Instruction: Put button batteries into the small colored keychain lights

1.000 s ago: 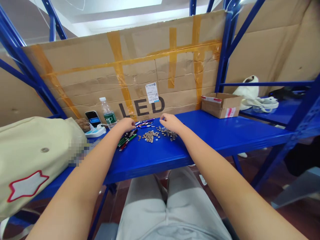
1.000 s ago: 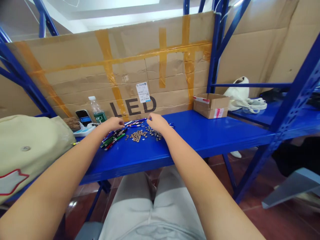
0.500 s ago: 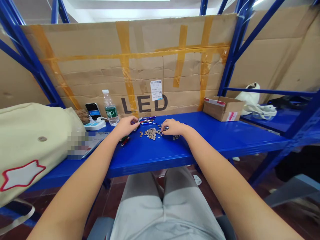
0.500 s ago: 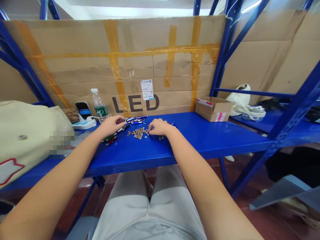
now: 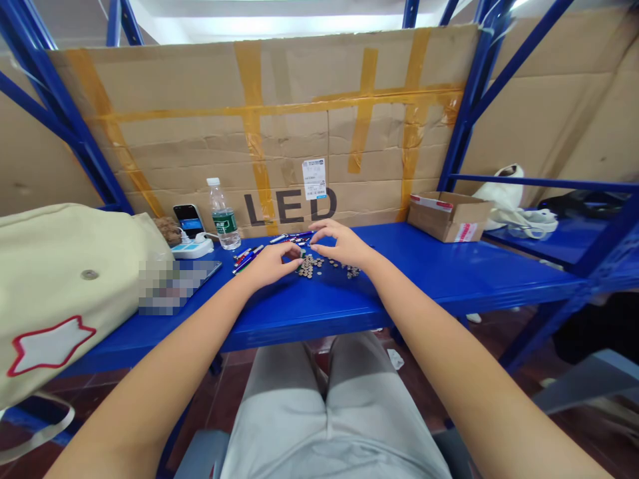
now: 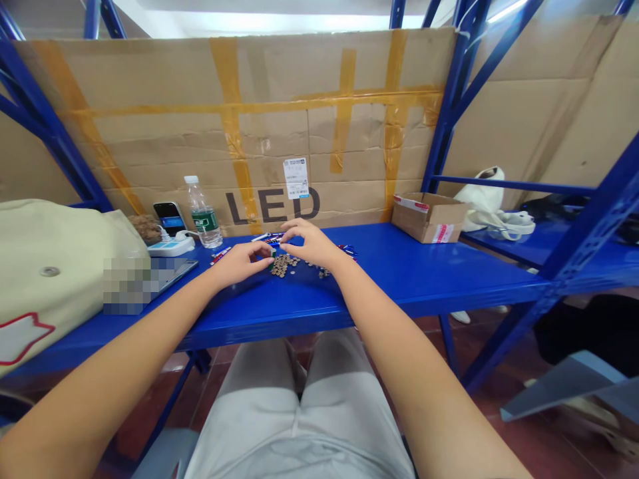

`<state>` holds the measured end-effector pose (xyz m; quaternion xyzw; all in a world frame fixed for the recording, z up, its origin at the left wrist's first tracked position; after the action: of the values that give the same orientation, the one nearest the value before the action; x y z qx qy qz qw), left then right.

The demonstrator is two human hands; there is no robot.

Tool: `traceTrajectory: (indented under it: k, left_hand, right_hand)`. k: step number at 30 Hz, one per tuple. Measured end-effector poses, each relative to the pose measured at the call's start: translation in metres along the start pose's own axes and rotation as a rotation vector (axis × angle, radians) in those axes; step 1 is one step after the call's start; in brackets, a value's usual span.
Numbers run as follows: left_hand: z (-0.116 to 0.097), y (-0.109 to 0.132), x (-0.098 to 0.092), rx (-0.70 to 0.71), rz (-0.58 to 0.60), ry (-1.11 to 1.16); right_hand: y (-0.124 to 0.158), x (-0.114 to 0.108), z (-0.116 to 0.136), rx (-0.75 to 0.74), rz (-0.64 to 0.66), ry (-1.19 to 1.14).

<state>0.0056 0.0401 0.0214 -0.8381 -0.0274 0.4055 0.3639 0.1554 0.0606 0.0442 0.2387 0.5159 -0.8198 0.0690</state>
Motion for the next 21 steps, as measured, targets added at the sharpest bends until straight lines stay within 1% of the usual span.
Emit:
traceTrajectory:
  k: [2, 4, 9, 15, 21]
  left_hand:
    - [-0.002, 0.000, -0.001, 0.021, -0.006, -0.016]
    - [-0.004, 0.000, -0.002, 0.037, -0.012, -0.027]
    - [-0.009, 0.000, -0.003, 0.071, -0.026, -0.063]
    - [-0.012, 0.000, -0.005, 0.155, -0.064, -0.107]
    - [-0.008, -0.001, -0.009, 0.220, -0.120, -0.159]
  right_hand:
    - [-0.001, 0.001, 0.009, -0.032, -0.022, -0.054]
    - [0.000, 0.004, 0.013, -0.056, -0.025, -0.078]
    - [0.000, 0.009, 0.010, -0.084, -0.017, -0.097]
    - [0.001, 0.010, 0.014, -0.123, -0.004, -0.129]
    - [0.001, 0.005, 0.017, -0.198, -0.082, -0.106]
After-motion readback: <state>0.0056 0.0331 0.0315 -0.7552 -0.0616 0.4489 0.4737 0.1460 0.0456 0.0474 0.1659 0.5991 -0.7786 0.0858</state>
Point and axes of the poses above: each hand's wrist, its own y-axis away from the middle knuckle, its own x-axis out of the palm, z = x × y, the point moved 7 cm from there along -y, towards the middle knuckle, and after that the axes turned 13 degrees about -z, right-handed, at the moved point
